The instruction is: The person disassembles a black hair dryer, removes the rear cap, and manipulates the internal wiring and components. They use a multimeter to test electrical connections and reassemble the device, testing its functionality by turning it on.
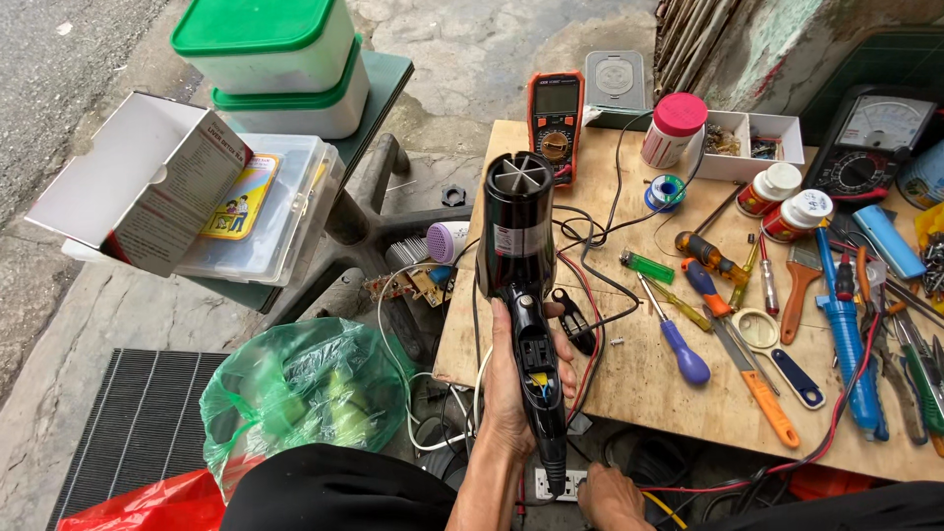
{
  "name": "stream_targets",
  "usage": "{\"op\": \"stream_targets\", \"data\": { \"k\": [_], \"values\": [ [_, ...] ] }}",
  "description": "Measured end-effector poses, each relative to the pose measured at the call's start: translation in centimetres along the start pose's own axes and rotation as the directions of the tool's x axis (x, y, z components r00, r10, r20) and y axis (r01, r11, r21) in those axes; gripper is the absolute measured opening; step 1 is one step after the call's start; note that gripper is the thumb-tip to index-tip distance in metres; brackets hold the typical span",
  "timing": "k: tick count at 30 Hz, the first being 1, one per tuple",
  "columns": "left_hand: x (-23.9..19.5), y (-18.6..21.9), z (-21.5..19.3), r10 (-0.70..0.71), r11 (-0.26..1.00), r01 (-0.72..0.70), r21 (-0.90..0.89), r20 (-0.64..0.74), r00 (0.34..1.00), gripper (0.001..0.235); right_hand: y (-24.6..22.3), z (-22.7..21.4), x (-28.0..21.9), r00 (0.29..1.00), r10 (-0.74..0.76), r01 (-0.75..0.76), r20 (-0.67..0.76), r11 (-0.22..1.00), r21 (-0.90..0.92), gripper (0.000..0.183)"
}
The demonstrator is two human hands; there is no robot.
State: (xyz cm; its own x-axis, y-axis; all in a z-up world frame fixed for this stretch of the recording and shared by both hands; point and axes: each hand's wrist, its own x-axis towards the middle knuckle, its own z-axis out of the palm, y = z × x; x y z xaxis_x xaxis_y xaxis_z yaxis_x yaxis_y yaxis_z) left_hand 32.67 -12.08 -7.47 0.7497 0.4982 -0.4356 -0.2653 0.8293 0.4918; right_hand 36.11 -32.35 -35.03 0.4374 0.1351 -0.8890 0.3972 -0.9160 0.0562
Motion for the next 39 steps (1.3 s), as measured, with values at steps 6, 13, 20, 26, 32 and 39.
{"op": "stream_targets", "data": {
  "k": [6, 13, 20, 26, 32, 39],
  "values": [
    [0.2, -0.1, -0.3, -0.031, 0.999, 0.031, 0.010, -0.022, 0.999, 0.080, -0.1, 1.7, 1.1, 0.993, -0.023, 0.021, -0.116, 1.000, -0.023, 0.041],
    [-0.5, -0.3, -1.0, -0.115, 0.993, 0.115, 0.000, 0.006, 0.993, 0.084, -0.2, 1.0, 0.3, 1.000, -0.018, 0.018, 0.004, 0.998, 0.066, 0.041],
    [-0.3, -0.3, -1.4, -0.149, 0.989, 0.149, 0.017, 0.003, 0.989, 0.088, -0.2, 0.0, 0.6, 1.000, 0.003, -0.005, 0.030, 0.999, 0.039, 0.045],
    [0.7, -1.7, -3.8, -0.126, 0.992, 0.127, -0.009, 0.048, 0.991, 0.092, -0.4, -0.6, 1.0, 0.994, 0.035, -0.037, 0.101, 0.999, 0.022, 0.041],
    [1.6, -3.0, -6.3, -0.205, 0.972, 0.202, 0.122, 0.013, 0.979, 0.081, -1.1, -8.2, -6.3, 0.983, 0.063, -0.067, -0.174, 0.998, -0.013, 0.057],
    [1.0, -4.1, -5.9, -0.187, 0.963, 0.180, 0.202, 0.017, 0.982, 0.067, 0.2, -26.2, -29.9, 0.281, 0.152, 0.878, -0.948, 0.358, 0.317, 0.048]
  ]
}}
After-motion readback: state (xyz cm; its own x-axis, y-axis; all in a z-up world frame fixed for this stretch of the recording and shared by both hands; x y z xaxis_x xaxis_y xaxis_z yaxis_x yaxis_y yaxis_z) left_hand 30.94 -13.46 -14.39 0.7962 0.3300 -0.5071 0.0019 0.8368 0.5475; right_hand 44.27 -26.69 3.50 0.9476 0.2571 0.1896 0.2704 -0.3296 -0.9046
